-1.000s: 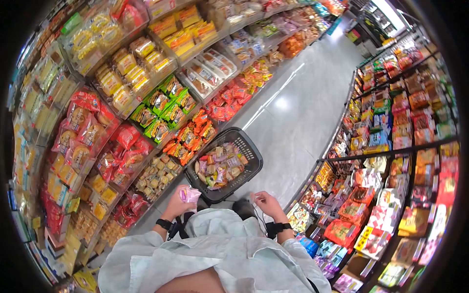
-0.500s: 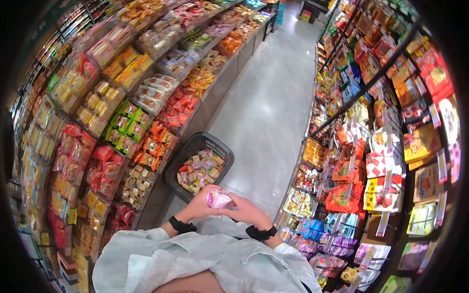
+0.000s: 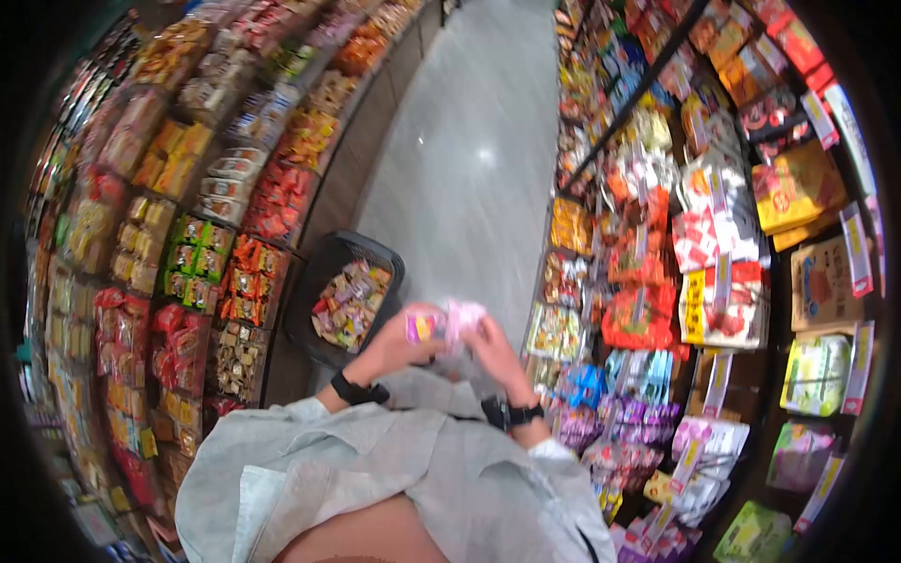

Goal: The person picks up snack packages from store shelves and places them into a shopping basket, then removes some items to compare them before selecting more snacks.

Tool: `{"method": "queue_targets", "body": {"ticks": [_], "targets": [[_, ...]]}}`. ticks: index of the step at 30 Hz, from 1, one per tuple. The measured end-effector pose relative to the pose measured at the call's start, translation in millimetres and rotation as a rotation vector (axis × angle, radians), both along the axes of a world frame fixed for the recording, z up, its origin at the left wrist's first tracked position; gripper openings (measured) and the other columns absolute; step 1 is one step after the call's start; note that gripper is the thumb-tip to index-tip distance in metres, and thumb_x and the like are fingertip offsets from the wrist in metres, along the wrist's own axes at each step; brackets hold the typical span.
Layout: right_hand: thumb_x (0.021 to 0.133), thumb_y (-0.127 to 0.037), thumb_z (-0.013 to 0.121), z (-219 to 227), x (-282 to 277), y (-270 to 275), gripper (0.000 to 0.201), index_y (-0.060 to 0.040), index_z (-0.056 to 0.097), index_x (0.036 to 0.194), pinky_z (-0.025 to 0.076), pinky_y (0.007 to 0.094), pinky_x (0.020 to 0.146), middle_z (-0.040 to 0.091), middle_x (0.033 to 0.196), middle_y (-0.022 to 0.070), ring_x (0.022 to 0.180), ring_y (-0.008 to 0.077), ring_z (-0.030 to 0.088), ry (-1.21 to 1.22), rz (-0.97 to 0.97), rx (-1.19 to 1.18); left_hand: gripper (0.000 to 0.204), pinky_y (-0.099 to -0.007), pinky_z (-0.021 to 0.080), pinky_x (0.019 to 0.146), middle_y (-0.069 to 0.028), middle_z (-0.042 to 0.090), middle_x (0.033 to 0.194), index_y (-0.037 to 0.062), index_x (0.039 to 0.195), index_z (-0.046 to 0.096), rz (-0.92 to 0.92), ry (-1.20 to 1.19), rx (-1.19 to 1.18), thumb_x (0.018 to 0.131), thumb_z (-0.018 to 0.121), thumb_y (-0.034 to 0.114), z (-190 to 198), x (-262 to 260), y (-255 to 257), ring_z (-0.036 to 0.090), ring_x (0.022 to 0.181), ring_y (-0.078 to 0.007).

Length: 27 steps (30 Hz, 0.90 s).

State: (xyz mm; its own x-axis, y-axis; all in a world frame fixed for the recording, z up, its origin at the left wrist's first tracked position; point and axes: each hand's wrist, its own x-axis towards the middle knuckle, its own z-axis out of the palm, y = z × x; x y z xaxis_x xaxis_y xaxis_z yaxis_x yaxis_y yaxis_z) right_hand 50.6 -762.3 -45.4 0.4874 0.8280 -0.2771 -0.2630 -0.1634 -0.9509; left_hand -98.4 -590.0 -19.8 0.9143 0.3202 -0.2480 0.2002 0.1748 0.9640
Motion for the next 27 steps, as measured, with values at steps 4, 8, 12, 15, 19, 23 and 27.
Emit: {"method": "queue_targets", "body": {"ticks": [4,8,12,15,19,23,27], "targets": [[0.104,-0.019,0.058,15.7,52.3,38.2,0.038,-0.0016,0.054,0.138,0.050,0.0269,0.089,0.064,0.117,0.0004,0.101,0.0070,0.058,-0.062,0.085,-0.171,0.050,-0.0276,0.054,0.086,-0.0007,0.063,0.108,0.0037,0.132,0.053,0.050,-0.064,-0.003,0.088,0.077,0.004,-34.2,45.5,28.5,0.061,0.099,-0.0085],[0.106,-0.019,0.055,18.4,105.7,85.1,0.035,-0.0021,0.056,0.137,0.048,0.0265,0.092,0.064,0.118,-0.0009,0.106,0.0060,0.057,-0.089,-0.085,0.008,0.047,-0.0266,0.054,0.082,-0.0013,0.065,0.110,0.0023,0.131,0.055,0.103,-0.013,0.021,0.089,0.076,0.003,-32.1,111.7,83.4,0.061,0.097,-0.0075],[0.107,-0.022,0.057,36.1,168.7,124.3,0.034,-0.0028,0.058,0.135,0.046,0.0264,0.095,0.064,0.118,-0.0016,0.107,0.0065,0.057,0.107,-0.213,-0.056,0.045,-0.0269,0.054,0.080,-0.0026,0.067,0.111,0.0024,0.129,0.053,0.206,-0.118,-0.085,0.090,0.074,0.005,-17.0,170.8,149.0,0.062,0.094,-0.0077],[0.104,-0.021,0.062,42.4,218.6,162.0,0.032,-0.0038,0.058,0.130,0.047,0.0260,0.093,0.064,0.116,-0.0009,0.106,0.0067,0.057,-0.043,-0.190,-0.149,0.044,-0.0265,0.054,0.082,-0.0043,0.068,0.115,0.0025,0.128,0.053,0.129,-0.088,-0.101,0.089,0.073,0.004,-17.8,202.7,207.1,0.064,0.095,-0.0085],[0.086,-0.012,0.083,42.8,273.0,215.6,0.044,-0.0085,0.055,0.120,0.046,0.0257,0.084,0.057,0.101,-0.0028,0.093,0.0075,0.055,-0.296,-0.174,-0.128,0.047,-0.0266,0.054,0.085,-0.0056,0.068,0.118,0.0019,0.132,0.053,0.121,-0.079,-0.115,0.089,0.073,0.005,-7.7,232.4,265.1,0.065,0.100,-0.0114],[0.075,-0.007,0.089,41.2,325.0,269.0,0.050,-0.0089,0.058,0.114,0.047,0.0265,0.081,0.052,0.098,-0.0001,0.092,0.0104,0.054,-0.494,-0.169,-0.165,0.062,-0.0296,0.052,0.092,-0.0092,0.066,0.126,0.0010,0.144,0.046,0.033,-0.085,-0.267,0.089,0.073,0.010,-4.8,260.6,311.5,0.064,0.111,-0.0149],[0.072,-0.005,0.088,47.8,385.1,324.1,0.047,-0.0067,0.062,0.112,0.052,0.0334,0.089,0.060,0.108,0.0083,0.101,0.0238,0.063,-0.691,-0.076,-0.187,0.077,-0.0343,0.045,0.107,-0.0114,0.063,0.131,0.0041,0.152,0.041,-0.037,-0.111,-0.482,0.085,0.078,0.019,3.6,318.1,344.0,0.058,0.126,-0.0205]]}}
